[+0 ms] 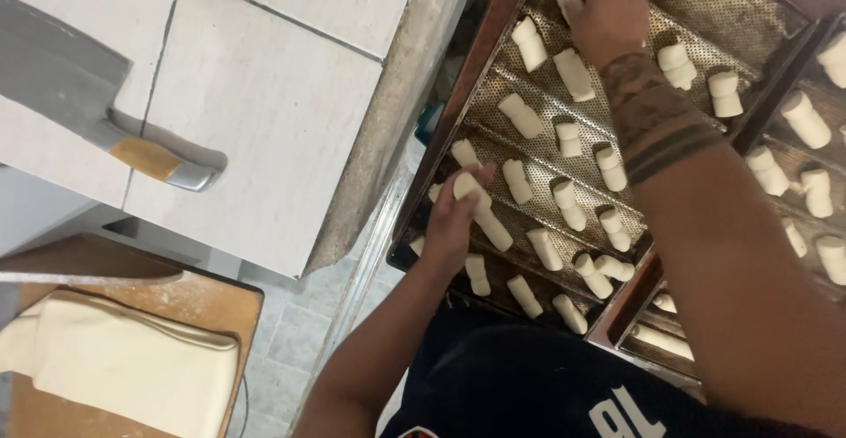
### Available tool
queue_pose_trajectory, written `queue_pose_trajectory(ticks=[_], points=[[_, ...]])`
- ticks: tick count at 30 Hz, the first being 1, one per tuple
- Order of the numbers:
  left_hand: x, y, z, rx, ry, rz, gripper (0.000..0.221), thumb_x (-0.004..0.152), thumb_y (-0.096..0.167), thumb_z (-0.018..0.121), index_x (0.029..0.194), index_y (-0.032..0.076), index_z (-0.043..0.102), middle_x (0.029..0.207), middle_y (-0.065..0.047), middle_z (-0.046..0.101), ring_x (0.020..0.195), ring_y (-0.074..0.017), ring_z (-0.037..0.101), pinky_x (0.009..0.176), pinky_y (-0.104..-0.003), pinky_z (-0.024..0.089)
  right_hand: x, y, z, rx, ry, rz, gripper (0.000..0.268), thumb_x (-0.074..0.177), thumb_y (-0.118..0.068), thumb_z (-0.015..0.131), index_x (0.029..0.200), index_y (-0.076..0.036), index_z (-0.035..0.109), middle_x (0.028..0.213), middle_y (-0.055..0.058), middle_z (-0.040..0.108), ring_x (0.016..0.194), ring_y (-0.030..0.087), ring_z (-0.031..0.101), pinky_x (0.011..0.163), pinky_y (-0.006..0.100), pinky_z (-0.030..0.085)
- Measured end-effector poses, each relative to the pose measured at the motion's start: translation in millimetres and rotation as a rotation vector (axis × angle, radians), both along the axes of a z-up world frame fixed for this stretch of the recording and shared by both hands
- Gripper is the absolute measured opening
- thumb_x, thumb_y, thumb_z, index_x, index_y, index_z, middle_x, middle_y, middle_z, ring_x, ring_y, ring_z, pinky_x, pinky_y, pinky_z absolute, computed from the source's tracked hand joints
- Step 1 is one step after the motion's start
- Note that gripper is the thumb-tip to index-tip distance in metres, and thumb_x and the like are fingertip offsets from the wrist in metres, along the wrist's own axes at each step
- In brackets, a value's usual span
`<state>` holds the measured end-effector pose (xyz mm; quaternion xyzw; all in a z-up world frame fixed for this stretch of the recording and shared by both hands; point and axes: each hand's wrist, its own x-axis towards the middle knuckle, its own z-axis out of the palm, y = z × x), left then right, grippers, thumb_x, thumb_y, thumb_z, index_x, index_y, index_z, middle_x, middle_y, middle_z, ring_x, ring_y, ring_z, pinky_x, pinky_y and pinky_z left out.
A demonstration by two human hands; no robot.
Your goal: Cut long strips of dough into smaller pieces using scissors and arrange them on baking trays.
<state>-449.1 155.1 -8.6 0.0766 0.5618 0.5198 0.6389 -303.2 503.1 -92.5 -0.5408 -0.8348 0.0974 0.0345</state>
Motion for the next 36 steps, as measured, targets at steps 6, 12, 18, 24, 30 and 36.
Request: queue_pose_trajectory(ticks=[6, 12, 18, 24, 30, 36], points=[[-6.3, 30.3, -4.9, 0.684, -0.361, 0.13, 0.034, 0.101, 0.031, 0.058, 0.133, 0.02, 0.057, 0.147, -0.003, 0.052, 0.15, -0.0278, 0.036, 0.13, -0.048, 0.016, -46.2, -141.4, 154.8, -0.689, 0.392, -0.375, 0.03, 0.102, -0.031, 0.05, 0.078, -0.015, 0.056, 0.072, -0.006, 0.048, 0.058, 0.006, 0.031, 0.05, 0.024, 0.028], [-19.0, 36.8, 21.5, 0.362, -0.107, -0.191, 0.067, 0.102, 0.019, 0.04, 0.167, 0.02, 0.024, 0.145, -0.022, 0.05, 0.082, -0.0173, 0.051, 0.078, -0.038, 0.048, 2.2, -243.8, 55.7, -1.496, 0.997, -0.421, 0.067, 0.109, -0.055, 0.032, 0.129, 0.0, 0.065, 0.115, 0.021, 0.074, 0.087, 0.033, 0.071, 0.064, 0.038, 0.051], [-23.8, 3.4, 2.6, 0.317, 0.102, -0.228, 0.068, 0.11, 0.044, 0.048, 0.165, 0.013, 0.022, 0.155, -0.021, 0.036, 0.147, -0.0427, 0.036, 0.12, -0.06, 0.031, 14.6, -187.6, 72.0, -1.192, 1.269, -0.44, 0.035, 0.105, -0.044, 0.055, 0.109, -0.011, 0.066, 0.094, 0.01, 0.077, 0.075, 0.023, 0.077, 0.063, 0.038, 0.064], [-20.2, -57.4, -0.5, -0.024, 0.323, -0.323, 0.049, 0.094, 0.041, 0.057, 0.138, 0.022, 0.061, 0.132, -0.004, 0.071, 0.124, -0.0215, 0.068, 0.099, -0.04, 0.055, -35.0, -52.5, 113.2, -0.561, 0.86, -0.626, 0.031, 0.101, -0.012, 0.056, 0.131, -0.011, 0.045, 0.129, 0.006, 0.06, 0.084, 0.008, 0.068, 0.062, 0.014, 0.061], [-17.0, -110.2, -15.6, -0.127, 0.378, -0.231, 0.035, 0.095, 0.028, 0.059, 0.126, 0.015, 0.069, 0.115, -0.003, 0.077, 0.107, -0.0169, 0.072, 0.092, -0.034, 0.056, 4.3, 75.2, -56.8, 0.429, 0.391, 0.03, 0.012, 0.099, -0.013, 0.077, 0.097, -0.007, 0.067, 0.089, 0.01, 0.067, 0.078, 0.025, 0.063, 0.063, 0.042, 0.048], [-20.4, -124.1, -17.5, -0.212, 0.344, -0.081, 0.03, 0.094, 0.02, 0.06, 0.12, 0.012, 0.072, 0.108, -0.002, 0.078, 0.103, -0.0152, 0.071, 0.093, -0.03, 0.054, -49.0, 19.0, 15.2, 0.0, 0.143, 0.066, 0.049, 0.124, -0.028, 0.043, 0.164, -0.001, 0.036, 0.163, 0.023, 0.014, 0.146, 0.052, 0.006, 0.115, 0.085, 0.003]])
